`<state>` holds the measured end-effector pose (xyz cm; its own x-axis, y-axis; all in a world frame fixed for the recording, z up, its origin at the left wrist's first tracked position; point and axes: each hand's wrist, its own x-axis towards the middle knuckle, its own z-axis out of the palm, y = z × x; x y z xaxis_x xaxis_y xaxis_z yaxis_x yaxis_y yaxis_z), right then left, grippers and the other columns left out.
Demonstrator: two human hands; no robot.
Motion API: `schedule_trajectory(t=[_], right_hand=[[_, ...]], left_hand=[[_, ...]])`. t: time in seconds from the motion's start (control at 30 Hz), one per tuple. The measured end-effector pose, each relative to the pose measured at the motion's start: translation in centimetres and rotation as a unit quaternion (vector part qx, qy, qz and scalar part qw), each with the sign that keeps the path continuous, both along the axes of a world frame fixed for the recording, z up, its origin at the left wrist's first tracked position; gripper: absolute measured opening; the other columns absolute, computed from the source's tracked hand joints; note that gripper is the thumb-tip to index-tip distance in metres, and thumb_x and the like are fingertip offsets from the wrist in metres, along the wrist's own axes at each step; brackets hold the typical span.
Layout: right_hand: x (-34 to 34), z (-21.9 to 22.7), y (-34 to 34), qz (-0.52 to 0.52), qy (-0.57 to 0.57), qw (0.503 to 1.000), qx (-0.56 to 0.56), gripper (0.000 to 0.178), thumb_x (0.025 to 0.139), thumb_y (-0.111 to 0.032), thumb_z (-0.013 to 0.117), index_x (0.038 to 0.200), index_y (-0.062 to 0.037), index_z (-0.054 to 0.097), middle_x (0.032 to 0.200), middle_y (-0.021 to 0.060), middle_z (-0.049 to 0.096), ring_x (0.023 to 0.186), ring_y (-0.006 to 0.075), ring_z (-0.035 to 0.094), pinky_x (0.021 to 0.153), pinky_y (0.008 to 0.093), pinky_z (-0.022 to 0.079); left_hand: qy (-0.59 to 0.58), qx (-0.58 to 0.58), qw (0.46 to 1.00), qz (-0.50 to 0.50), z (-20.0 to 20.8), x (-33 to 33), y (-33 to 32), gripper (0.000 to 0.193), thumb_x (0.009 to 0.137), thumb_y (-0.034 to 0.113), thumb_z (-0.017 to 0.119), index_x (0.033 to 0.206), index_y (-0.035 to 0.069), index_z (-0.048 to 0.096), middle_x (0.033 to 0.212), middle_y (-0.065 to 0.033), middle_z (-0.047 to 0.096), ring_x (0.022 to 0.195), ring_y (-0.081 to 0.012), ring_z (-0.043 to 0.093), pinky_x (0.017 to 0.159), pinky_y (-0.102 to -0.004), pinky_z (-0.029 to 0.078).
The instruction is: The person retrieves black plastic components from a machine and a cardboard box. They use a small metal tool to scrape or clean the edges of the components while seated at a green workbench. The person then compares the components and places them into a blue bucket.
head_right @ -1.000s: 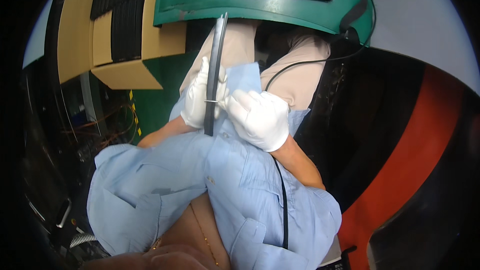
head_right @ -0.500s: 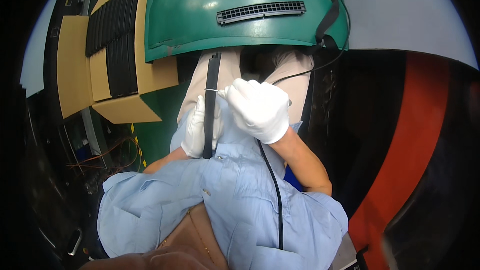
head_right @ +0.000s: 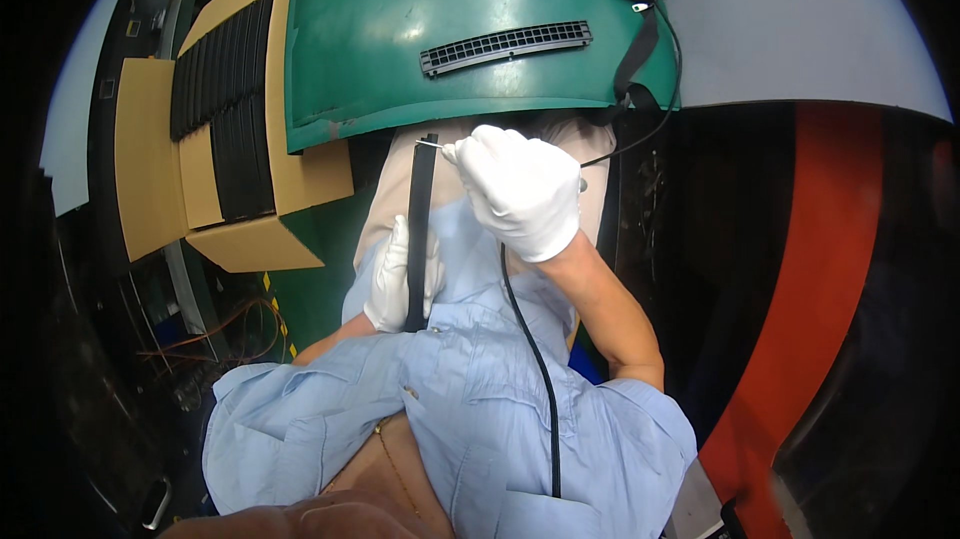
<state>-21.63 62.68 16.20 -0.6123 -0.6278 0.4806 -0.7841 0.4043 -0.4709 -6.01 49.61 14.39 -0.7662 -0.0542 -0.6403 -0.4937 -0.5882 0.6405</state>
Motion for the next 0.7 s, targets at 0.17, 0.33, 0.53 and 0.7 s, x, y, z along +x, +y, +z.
schedule_trajectory(t=[0.17, 0.33, 0.53, 0.7], right_hand=[[-0.4, 0.1, 0.0, -0.013, -0.011, 0.999, -0.036, 0.010, 0.082, -0.004, 0.075, 0.089, -0.0036, 0.069, 0.076, 0.0075, 0.063, 0.061, 0.0227, 0.062, 0.055, 0.0300, 0.049], [-0.6, -1.7, -0.4, -0.032, -0.372, 0.909, -0.184, 0.020, 0.091, -0.015, 0.071, 0.109, -0.0069, 0.070, 0.079, 0.0006, 0.063, 0.057, 0.0089, 0.051, 0.051, 0.0257, 0.040], [-2.2, 2.1, -0.7, 0.062, -0.689, 0.706, -0.150, 0.037, 0.095, -0.024, 0.066, 0.125, -0.0023, 0.065, 0.068, -0.0096, 0.045, 0.049, -0.0008, 0.027, 0.044, 0.0192, 0.017], [-2.4, 0.0, 0.2, 0.124, -0.748, 0.622, -0.196, 0.061, 0.106, -0.052, 0.040, 0.129, 0.0010, 0.060, 0.053, -0.0100, 0.029, 0.042, 0.0015, 0.021, 0.042, 0.0207, 0.015]], left_hand=[[0.032, -0.024, 0.999, -0.022, 0.2, 0.0, 0.0, 0.058, 0.108, 0.054, 0.025, 0.078, 0.008, 0.045, 0.047, -0.0027, 0.037, 0.033, -0.0141, 0.035, 0.037, -0.0277, 0.030], [0.052, -0.054, 0.996, -0.039, -0.2, -0.1, -0.4, 0.054, 0.108, 0.051, 0.027, 0.081, 0.008, 0.046, 0.051, -0.0030, 0.042, 0.035, -0.0135, 0.037, 0.038, -0.0279, 0.034], [0.099, -0.206, 0.968, -0.104, -2.0, 0.3, -1.8, 0.045, 0.110, 0.030, 0.040, 0.132, -0.008, 0.048, 0.114, -0.0105, 0.059, 0.106, -0.0110, 0.057, 0.094, -0.0238, 0.044], [0.084, -0.246, 0.949, -0.180, 0.4, -0.9, -2.5, 0.046, 0.109, 0.023, 0.043, 0.140, -0.011, 0.041, 0.113, -0.0073, 0.060, 0.104, -0.0115, 0.058, 0.093, -0.0233, 0.044]])
